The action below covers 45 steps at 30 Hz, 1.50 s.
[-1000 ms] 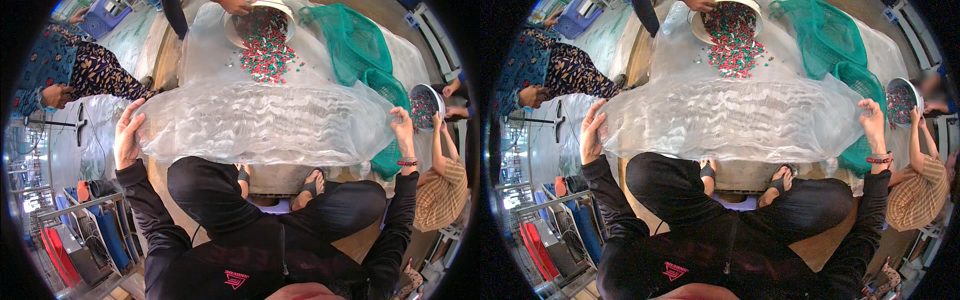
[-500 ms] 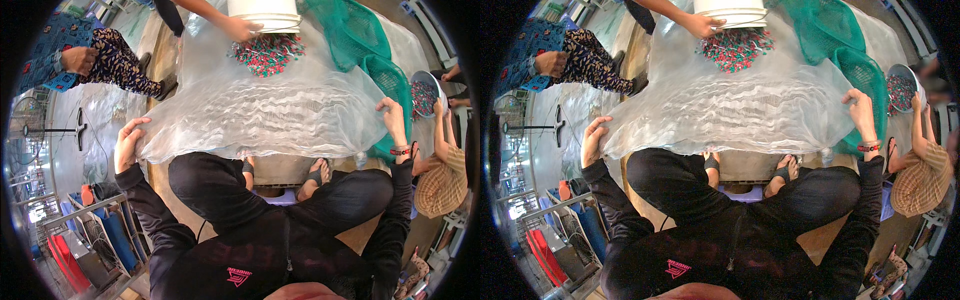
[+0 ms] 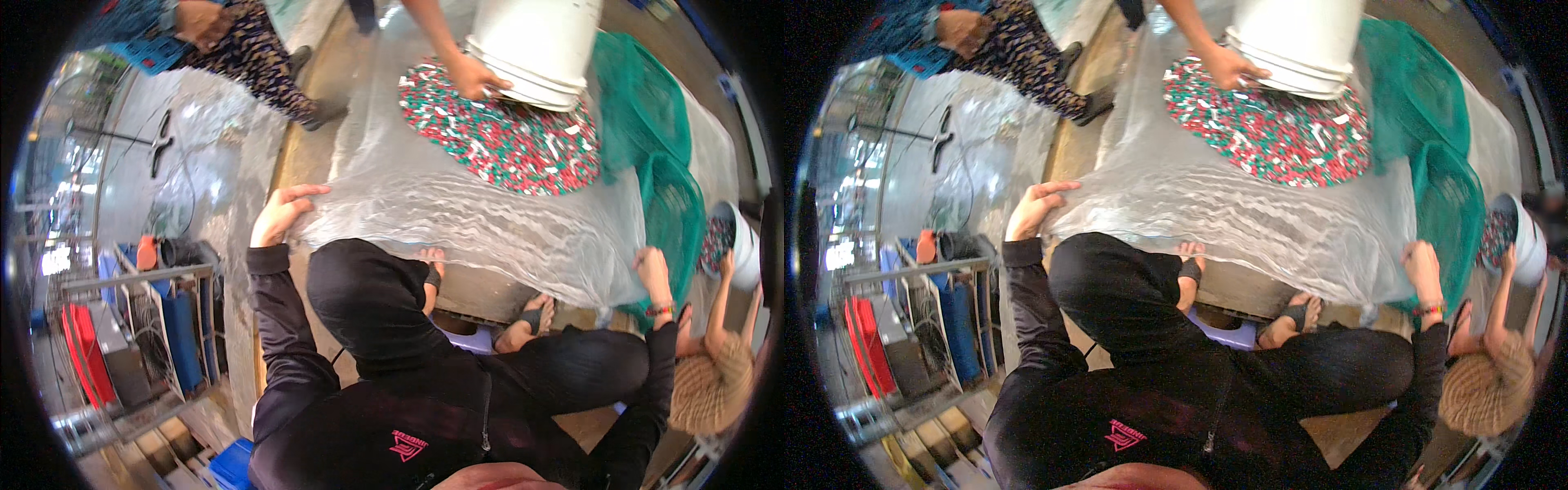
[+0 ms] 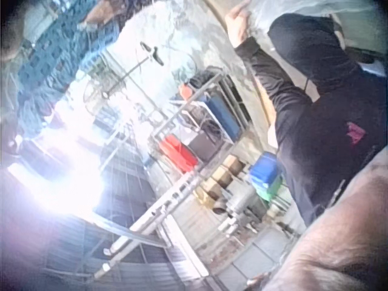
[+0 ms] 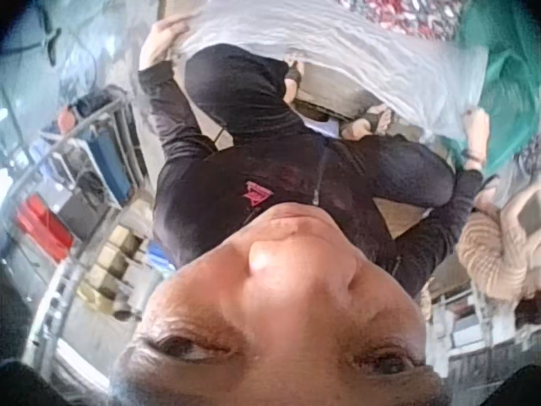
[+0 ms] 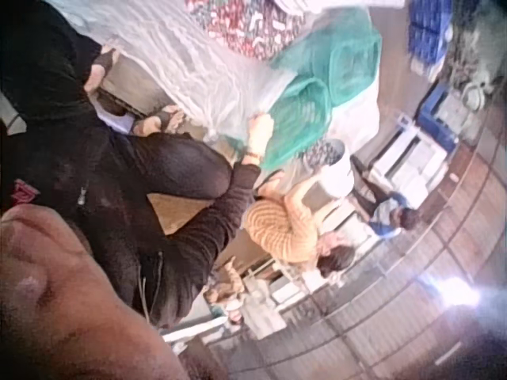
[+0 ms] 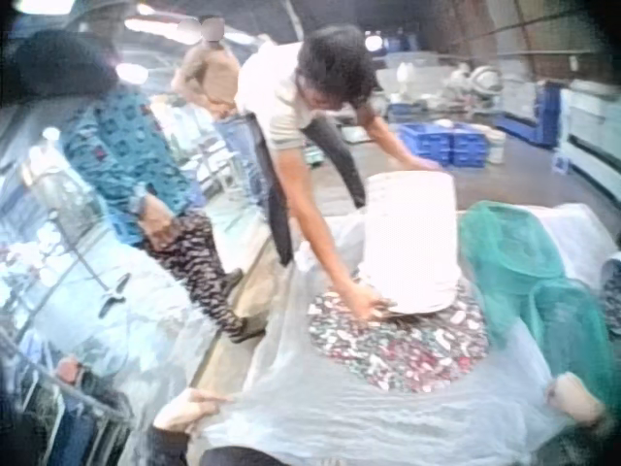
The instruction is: The person sorts small red and green objects by picking them up from a pile on a plastic sheet and placing them into a green basket.
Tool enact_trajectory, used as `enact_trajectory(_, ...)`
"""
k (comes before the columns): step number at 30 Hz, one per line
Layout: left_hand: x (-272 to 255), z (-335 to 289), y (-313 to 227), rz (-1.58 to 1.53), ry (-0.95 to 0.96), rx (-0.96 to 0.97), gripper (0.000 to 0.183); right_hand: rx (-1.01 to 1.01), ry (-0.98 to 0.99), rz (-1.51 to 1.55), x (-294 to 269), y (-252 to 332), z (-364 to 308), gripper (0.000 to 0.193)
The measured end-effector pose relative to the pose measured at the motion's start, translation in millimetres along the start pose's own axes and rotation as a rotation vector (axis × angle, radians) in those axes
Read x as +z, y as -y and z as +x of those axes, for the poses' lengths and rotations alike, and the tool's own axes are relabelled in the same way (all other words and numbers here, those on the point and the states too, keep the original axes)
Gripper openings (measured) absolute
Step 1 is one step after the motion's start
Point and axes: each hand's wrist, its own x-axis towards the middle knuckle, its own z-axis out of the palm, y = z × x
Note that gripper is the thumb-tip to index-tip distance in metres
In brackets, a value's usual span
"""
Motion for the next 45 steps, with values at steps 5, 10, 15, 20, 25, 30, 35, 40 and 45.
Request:
enact_trajectory(5,-5,-7,26,-0.172,-0.039,-0.067,0.042,0.009,0.257,0.021,1,18,11,0.007)
enact_trajectory(10,-1,-11,39,-0.165,-0.062,-0.030,0.043,-0.071,0.200,-0.215,21,12,11,0.004)
enact_trajectory(15,1,-13,32,-0.187,-0.051,-0.046,0.043,-0.164,0.250,-0.187,39,19,11,0.008)
enact_trajectory(20,4,-5,28,-0.062,-0.086,0.262,0.042,-0.362,0.420,-0.159,15,51,25,0.024)
enact_trajectory(25,-1,-15,26,-0.170,-0.051,0.009,0.046,-0.421,0.526,-0.204,-7,95,39,0.036)
enact_trajectory(30,11,-13,34,-0.144,-0.018,0.004,0.046,-0.349,0.568,-0.273,-3,81,41,0.035)
enact_trajectory(35,18,-27,40,-0.215,-0.032,-0.010,0.048,-0.323,0.486,-0.324,2,87,41,0.032)
enact_trajectory(40,16,-32,49,-0.227,-0.048,0.026,0.044,-0.325,0.424,-0.492,-9,74,33,0.016)
enact_trajectory(45,11,-22,88,-0.256,-0.126,0.102,0.043,-0.341,0.524,-0.480,16,85,18,0.019)
